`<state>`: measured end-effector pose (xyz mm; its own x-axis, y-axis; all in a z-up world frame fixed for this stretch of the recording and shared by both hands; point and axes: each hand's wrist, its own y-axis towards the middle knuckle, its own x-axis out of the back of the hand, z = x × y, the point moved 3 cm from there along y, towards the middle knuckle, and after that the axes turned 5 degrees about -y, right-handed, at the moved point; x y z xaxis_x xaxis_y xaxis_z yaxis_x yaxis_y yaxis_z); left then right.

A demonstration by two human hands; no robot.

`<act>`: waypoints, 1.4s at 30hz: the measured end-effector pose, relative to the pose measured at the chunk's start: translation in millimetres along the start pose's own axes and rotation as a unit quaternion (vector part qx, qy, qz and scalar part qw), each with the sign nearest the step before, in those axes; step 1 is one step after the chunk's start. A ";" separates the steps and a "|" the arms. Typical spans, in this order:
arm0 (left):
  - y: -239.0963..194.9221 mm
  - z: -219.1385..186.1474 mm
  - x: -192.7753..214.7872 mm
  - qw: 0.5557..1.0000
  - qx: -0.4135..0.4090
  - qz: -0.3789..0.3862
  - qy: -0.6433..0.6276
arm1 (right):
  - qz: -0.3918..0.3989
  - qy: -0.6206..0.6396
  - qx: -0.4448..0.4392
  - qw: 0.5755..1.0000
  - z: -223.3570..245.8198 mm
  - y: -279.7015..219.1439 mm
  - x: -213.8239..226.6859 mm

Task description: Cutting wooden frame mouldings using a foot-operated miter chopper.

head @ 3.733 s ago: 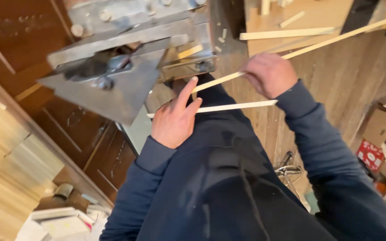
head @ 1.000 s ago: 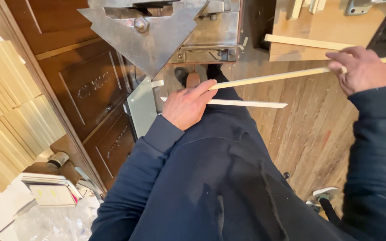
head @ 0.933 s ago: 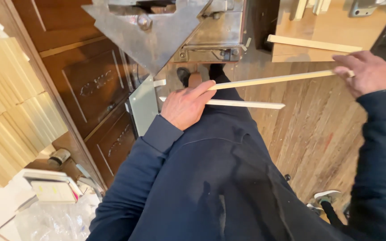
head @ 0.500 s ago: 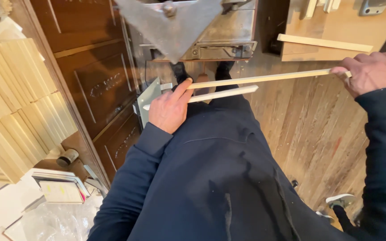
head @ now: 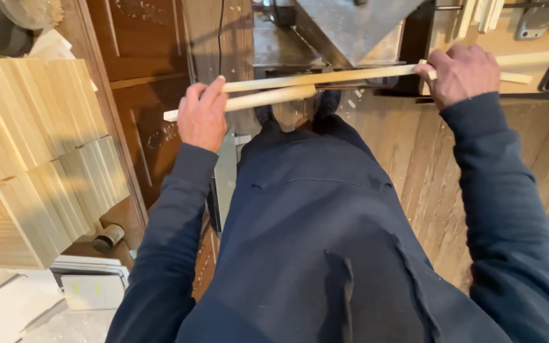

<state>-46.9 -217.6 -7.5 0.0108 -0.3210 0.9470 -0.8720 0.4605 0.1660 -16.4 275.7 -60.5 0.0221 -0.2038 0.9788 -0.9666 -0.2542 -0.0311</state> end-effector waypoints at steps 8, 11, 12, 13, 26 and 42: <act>19.5 66.7 -24.1 0.999 -0.019 -0.026 -0.003 | -0.006 0.051 -0.023 0.998 28.8 47.7 -13.4; 20.6 79.4 -42.9 0.999 -0.042 -0.004 -0.008 | 0.062 0.088 -0.039 0.993 33.0 55.5 -15.6; 20.6 82.9 -50.8 0.999 -0.048 0.012 -0.011 | 0.108 0.112 -0.052 0.987 33.6 58.2 -18.5; 17.2 85.0 -58.0 0.999 -0.049 0.010 -0.010 | 0.105 0.110 -0.052 0.987 34.6 55.0 -25.5; 25.8 82.9 -67.1 0.995 0.003 0.033 -0.097 | 0.067 0.132 0.026 0.989 84.1 51.1 -20.2; 6.9 63.3 0.7 0.976 0.114 0.030 -0.181 | 0.068 0.168 0.061 0.982 92.7 65.8 -1.8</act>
<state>-83.9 -267.0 -23.1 -0.1819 -0.5901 0.7866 -0.9523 0.3051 0.0087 -56.5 171.8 -83.1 -0.2101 0.0740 0.9749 -0.9165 -0.3622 -0.1700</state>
